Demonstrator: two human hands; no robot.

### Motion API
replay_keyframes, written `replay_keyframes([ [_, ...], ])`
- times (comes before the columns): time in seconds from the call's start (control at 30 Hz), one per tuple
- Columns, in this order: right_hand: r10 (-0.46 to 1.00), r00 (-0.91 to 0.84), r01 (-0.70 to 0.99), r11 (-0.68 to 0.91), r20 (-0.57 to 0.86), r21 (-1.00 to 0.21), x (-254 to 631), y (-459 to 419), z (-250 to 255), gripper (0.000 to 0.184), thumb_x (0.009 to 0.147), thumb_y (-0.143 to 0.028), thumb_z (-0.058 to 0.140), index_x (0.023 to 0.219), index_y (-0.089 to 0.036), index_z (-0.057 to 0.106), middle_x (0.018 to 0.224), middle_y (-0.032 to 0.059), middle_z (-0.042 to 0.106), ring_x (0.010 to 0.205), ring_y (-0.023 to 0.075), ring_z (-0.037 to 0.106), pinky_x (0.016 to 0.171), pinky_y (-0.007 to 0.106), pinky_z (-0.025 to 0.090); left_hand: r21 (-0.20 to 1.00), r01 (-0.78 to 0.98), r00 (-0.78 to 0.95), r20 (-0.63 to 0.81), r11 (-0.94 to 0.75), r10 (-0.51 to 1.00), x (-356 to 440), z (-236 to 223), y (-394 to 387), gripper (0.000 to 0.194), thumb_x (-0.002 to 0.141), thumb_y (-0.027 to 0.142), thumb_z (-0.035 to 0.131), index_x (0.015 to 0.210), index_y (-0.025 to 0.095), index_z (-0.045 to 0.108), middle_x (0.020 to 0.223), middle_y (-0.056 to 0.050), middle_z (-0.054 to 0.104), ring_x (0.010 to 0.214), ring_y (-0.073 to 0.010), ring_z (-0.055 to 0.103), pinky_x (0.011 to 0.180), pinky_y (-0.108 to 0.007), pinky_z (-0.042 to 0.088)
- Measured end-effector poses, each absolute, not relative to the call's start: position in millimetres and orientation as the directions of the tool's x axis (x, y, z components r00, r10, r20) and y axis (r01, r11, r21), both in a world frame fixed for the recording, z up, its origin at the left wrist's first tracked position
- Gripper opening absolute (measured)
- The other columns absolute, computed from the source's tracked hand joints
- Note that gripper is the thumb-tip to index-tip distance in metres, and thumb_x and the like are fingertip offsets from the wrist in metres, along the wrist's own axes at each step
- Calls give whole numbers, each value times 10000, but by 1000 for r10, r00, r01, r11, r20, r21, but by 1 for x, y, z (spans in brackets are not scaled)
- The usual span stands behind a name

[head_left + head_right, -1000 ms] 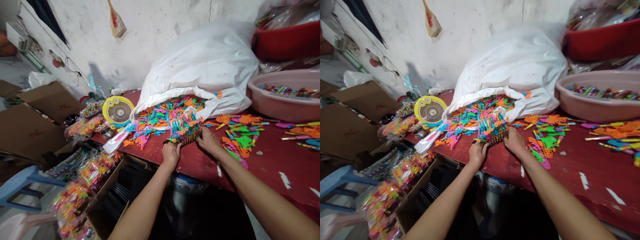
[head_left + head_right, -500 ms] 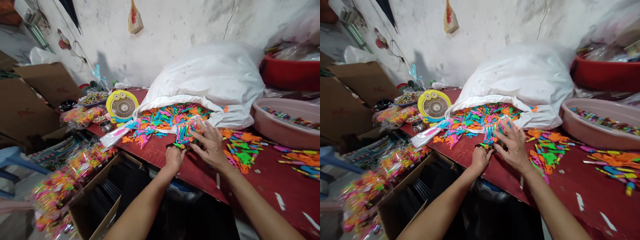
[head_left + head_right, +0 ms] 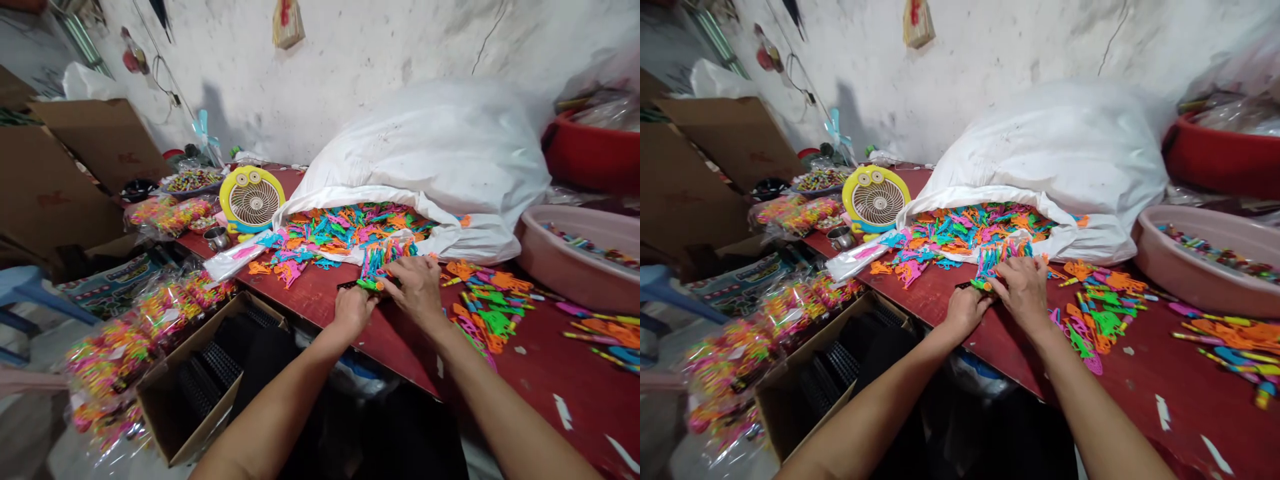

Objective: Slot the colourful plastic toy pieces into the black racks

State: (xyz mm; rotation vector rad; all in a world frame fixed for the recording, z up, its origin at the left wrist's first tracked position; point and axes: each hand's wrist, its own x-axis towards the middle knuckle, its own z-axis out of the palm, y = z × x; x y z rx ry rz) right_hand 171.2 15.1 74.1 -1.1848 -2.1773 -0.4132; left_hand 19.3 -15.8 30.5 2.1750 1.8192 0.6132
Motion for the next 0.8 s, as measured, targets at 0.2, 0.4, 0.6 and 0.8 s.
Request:
replay_keyframes([
  [0.2, 664, -447, 820, 572, 599, -22, 175, 16, 76, 263, 964, -444, 496, 969, -272, 695, 936, 51, 667, 968, 251, 514, 983, 449, 240, 690, 681, -123, 440, -247, 889, 6, 26, -46, 191, 933, 362, 611, 1006, 209, 698, 951, -55, 679, 887, -182, 633, 812, -297, 484],
  [0.4, 666, -471, 795, 605, 579, -49, 179, 14, 78, 342, 1014, -409, 397, 1099, -277, 700, 1017, 50, 686, 1013, 234, 537, 1011, 448, 230, 587, 649, 28, 617, -483, 787, 0, 50, -35, 211, 929, 334, 632, 1120, 270, 693, 1047, -32, 682, 1022, -175, 618, 935, -308, 449],
  [0.6, 661, -497, 762, 642, 562, -81, 185, 15, 78, 418, 1040, -375, 299, 1231, -262, 653, 1081, 58, 692, 1037, 226, 545, 998, 441, 244, 602, 573, 167, 578, -556, 798, -6, 60, -3, 154, 923, 259, 636, 1027, 217, 741, 961, -36, 707, 924, -154, 650, 841, -246, 491],
  [0.8, 685, -472, 779, 619, 555, -102, 180, 14, 80, 441, 1037, -358, 282, 1233, -238, 658, 1069, 73, 686, 1053, 244, 533, 1003, 457, 234, 595, 552, 280, 528, -584, 802, -10, 66, 10, 123, 896, 251, 664, 971, 210, 752, 916, -30, 712, 882, -153, 653, 814, -243, 500],
])
